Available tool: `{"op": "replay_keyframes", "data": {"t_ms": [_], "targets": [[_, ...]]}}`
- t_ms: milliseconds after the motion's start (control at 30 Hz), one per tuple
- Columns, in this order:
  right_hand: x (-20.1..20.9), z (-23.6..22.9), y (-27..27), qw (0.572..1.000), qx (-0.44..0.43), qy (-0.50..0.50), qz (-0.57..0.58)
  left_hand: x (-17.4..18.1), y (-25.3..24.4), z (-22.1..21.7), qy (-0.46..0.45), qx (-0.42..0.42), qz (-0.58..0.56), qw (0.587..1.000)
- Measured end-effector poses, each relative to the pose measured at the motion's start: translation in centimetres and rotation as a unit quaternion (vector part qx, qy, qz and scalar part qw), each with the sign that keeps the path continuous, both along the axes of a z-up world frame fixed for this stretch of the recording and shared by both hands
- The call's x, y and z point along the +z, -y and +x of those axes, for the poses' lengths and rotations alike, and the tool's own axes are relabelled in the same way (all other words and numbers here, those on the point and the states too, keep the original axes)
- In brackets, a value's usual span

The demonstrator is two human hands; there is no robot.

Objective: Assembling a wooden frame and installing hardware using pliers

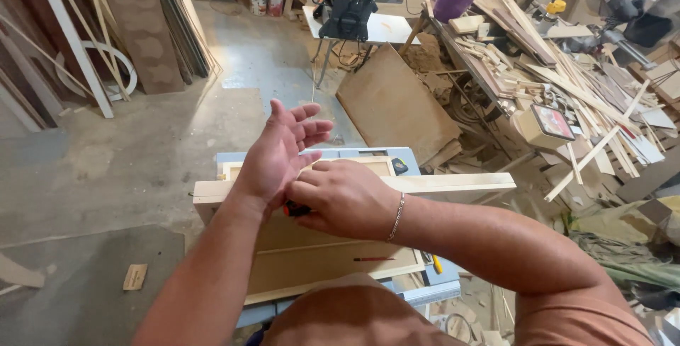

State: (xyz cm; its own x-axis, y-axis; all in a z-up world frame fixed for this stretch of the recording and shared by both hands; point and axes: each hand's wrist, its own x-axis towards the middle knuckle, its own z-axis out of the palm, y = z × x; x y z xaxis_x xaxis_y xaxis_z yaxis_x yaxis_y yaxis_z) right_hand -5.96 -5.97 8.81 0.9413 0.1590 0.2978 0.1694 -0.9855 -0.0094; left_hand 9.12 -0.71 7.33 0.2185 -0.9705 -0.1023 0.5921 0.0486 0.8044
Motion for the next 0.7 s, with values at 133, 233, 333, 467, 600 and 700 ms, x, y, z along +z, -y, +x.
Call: {"op": "replay_keyframes", "data": {"t_ms": [133, 233, 333, 467, 600, 700], "targets": [[-1.2, -0.8, -0.6, 0.996, 0.028, 0.033, -0.074, -2.4, 0.6, 0.0, 0.060, -0.044, -0.094, 0.993], [-1.1, -1.6, -2.3, 0.990, 0.051, 0.065, -0.110, -1.8, 0.0, -0.6, 0.096, -0.051, -0.074, 0.991], [0.7, -2.7, -4.3, 0.989, 0.079, 0.008, -0.126, -0.1, -1.0, -1.3, 0.211, -0.056, -0.013, 0.976], [1.2, -5.0, -7.3, 0.984, 0.171, 0.053, -0.021, 0.9, -1.9, -3.0, 0.451, -0.074, 0.022, 0.889], [2.0, -8.4, -7.1, 0.985, 0.165, 0.020, -0.041, -1.8, -1.6, -5.4, 0.735, -0.045, -0.033, 0.676], [1.5, -9.9, -5.1, 0.996, -0.020, 0.088, -0.013, -3.8, -1.4, -6.5, 0.776, 0.043, -0.075, 0.624]]}}
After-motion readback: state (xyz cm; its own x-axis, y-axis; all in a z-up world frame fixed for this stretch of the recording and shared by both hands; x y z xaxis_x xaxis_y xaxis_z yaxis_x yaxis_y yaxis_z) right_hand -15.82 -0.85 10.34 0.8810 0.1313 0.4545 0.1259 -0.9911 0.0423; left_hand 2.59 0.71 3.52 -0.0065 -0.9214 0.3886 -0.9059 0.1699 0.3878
